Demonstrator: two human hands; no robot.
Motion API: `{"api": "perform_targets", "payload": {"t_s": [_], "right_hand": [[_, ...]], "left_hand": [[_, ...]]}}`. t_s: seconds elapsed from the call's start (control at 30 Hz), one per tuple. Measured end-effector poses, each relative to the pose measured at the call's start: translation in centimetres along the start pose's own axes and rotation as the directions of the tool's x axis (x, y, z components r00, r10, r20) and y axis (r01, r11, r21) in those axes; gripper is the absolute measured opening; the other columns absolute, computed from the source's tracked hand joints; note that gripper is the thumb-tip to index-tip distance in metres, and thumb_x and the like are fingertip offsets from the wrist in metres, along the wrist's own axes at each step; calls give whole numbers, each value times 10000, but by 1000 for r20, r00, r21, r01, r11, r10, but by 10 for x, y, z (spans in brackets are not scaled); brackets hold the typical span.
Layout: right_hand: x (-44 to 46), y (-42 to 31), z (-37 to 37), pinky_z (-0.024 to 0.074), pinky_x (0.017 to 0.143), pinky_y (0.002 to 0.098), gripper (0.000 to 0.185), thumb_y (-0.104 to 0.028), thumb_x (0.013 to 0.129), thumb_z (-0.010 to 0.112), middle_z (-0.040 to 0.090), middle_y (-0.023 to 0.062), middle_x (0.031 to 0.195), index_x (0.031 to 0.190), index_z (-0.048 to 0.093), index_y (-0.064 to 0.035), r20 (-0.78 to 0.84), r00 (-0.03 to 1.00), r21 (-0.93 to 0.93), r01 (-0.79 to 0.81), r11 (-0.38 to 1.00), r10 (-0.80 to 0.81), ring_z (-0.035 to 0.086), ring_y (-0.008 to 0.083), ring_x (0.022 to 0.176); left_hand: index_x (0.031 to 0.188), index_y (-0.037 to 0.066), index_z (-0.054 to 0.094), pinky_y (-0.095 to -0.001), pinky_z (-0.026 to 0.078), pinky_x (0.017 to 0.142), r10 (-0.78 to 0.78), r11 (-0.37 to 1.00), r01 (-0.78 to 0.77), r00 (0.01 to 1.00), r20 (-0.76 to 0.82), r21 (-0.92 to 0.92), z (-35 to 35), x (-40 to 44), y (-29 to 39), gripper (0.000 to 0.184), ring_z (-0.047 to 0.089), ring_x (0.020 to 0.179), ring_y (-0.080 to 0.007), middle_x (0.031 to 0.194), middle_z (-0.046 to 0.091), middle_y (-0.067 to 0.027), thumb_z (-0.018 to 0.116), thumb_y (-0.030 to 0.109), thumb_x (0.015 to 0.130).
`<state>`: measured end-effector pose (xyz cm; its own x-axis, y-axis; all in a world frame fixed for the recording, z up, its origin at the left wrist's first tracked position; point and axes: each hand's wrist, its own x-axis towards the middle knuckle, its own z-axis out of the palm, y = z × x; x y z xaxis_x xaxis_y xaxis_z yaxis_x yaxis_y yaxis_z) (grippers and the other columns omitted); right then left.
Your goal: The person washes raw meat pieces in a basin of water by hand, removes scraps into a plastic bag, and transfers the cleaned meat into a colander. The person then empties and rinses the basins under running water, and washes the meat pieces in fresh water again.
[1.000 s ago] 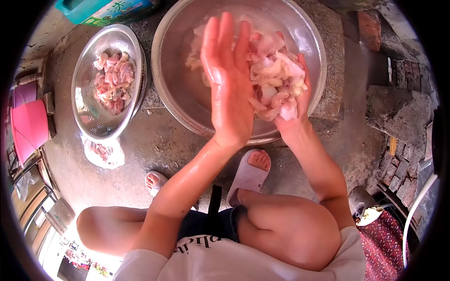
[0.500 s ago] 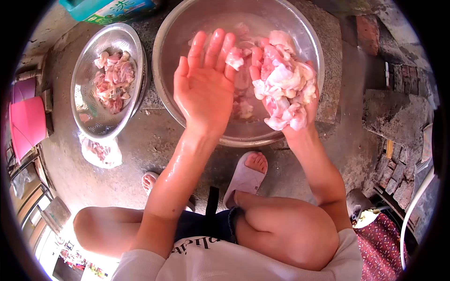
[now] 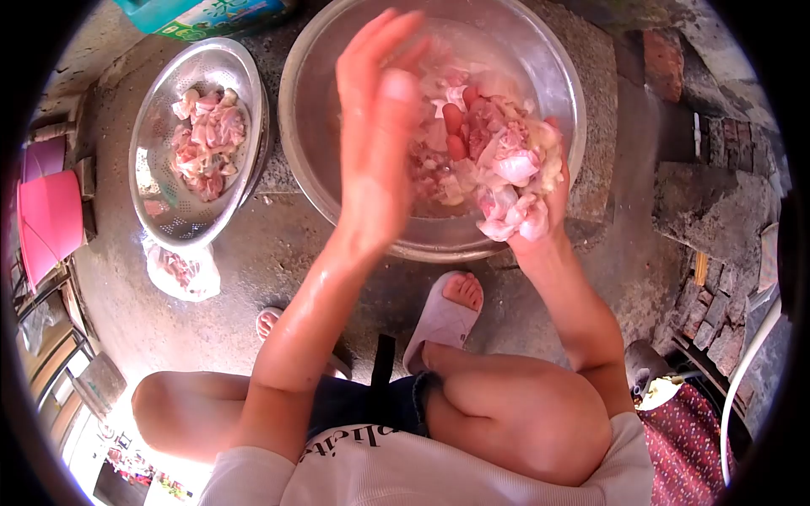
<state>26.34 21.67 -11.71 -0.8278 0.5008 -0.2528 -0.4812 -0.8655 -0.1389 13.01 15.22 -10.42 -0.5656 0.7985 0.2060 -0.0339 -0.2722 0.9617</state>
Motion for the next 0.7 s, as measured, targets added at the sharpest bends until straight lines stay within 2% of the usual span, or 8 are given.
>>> {"api": "perform_targets", "payload": {"t_s": [0.03,0.1,0.2,0.3,0.43,0.47,0.6,0.7], "right_hand": [[1,1,1,382,944,381,581,-412,870,396,419,152,1255,1270,323,3,-53,998,-5,19,1000,-19,415,302,1142],[2,-1,0,299,1012,396,592,-383,851,453,397,180,1269,1263,328,24,49,999,111,-28,993,22,344,332,1191],[-1,4,6,317,1001,392,571,-372,843,475,412,171,1254,1251,351,7,-6,998,165,-62,984,64,379,333,1159],[-6,4,7,348,976,397,563,-389,841,470,436,163,1227,1240,369,-5,-21,982,236,-175,956,186,407,335,1129],[-12,0,-1,398,893,493,592,-431,842,451,451,157,1201,1246,355,-9,107,977,194,-204,960,186,441,354,1076],[-14,-5,-7,389,887,520,582,-420,851,443,433,155,1215,1255,342,-14,31,973,236,-228,944,227,429,353,1084],[-18,-16,-15,365,924,499,563,-393,855,447,411,144,1228,1247,348,-2,71,964,311,-265,912,256,389,327,1124],[-16,-18,-24,365,926,491,559,-388,853,452,416,136,1219,1238,353,4,91,965,290,-262,920,246,391,323,1119]], "left_hand": [[1258,17,313,-408,241,1010,-88,991,78,992,-86,-109,-2,1,-8,529,351,1214,-263,1315,329,-121,364,393,890],[1233,25,359,-401,279,991,-412,888,361,899,-149,-284,-11,-6,-36,505,366,1196,-270,1298,355,-118,360,395,889],[1217,35,392,-408,313,972,-825,480,695,565,-7,-535,-6,-11,-50,509,395,1164,-283,1265,399,-126,341,420,887],[1303,27,275,-416,276,973,-681,226,713,603,416,-664,-2,-16,-75,644,401,1127,-253,1276,380,-132,286,506,872],[1250,3,374,-380,308,968,-471,2,628,687,553,-778,7,-3,-54,607,468,1054,-253,1230,438,-174,267,476,884],[1214,-8,418,-379,318,970,-489,20,609,698,523,-793,6,0,-48,583,474,1066,-270,1216,452,-192,269,452,888],[1308,28,283,-412,374,934,-438,94,629,722,536,-771,-13,2,-44,595,404,1152,-286,1323,332,-172,317,441,881],[1308,18,270,-401,399,912,-347,-121,570,743,573,-813,-19,2,-42,592,411,1145,-292,1322,322,-186,355,416,878]]}}
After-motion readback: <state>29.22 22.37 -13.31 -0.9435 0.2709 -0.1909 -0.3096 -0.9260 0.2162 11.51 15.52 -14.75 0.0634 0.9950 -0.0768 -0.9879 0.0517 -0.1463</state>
